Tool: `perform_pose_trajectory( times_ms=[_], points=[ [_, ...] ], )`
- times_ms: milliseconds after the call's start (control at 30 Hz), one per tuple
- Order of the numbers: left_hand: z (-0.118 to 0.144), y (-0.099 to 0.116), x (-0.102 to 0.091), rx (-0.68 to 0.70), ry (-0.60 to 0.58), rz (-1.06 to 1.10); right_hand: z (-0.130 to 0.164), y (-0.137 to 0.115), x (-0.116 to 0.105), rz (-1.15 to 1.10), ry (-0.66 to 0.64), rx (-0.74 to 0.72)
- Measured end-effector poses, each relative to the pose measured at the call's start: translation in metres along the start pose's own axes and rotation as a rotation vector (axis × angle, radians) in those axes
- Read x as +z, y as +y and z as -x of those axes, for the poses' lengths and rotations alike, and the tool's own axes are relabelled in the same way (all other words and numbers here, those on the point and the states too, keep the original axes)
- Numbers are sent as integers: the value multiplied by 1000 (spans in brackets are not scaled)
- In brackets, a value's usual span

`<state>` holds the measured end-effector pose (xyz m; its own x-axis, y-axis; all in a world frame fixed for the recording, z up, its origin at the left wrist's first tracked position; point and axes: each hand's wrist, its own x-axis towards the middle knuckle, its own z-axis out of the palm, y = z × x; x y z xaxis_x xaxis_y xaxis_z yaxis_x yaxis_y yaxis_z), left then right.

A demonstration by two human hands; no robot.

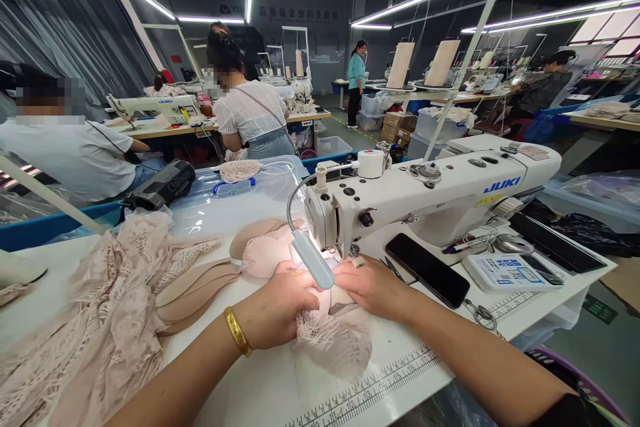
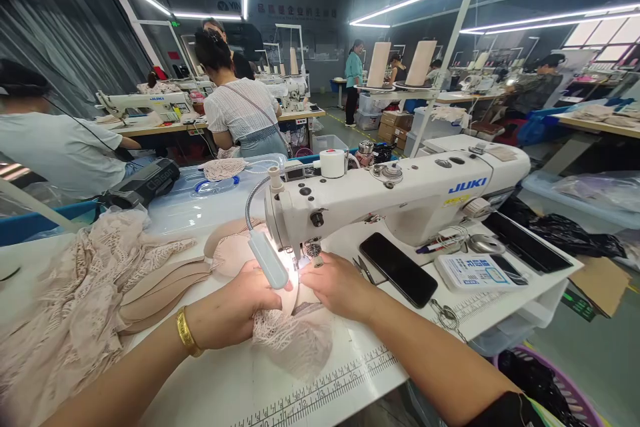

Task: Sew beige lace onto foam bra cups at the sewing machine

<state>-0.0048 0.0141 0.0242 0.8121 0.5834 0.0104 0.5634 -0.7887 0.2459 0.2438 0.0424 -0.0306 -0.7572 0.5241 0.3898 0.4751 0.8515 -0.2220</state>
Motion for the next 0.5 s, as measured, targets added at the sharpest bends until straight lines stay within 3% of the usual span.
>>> perform_pose_trajectory(
  times_ms=[333, 500],
  points=[
    [3, 1, 10, 99, 95, -104, 2, -5, -11, -185, -20, -239],
    [1, -1, 11, 85, 146, -129, 3, -9, -15, -206, -51, -273]
  ],
)
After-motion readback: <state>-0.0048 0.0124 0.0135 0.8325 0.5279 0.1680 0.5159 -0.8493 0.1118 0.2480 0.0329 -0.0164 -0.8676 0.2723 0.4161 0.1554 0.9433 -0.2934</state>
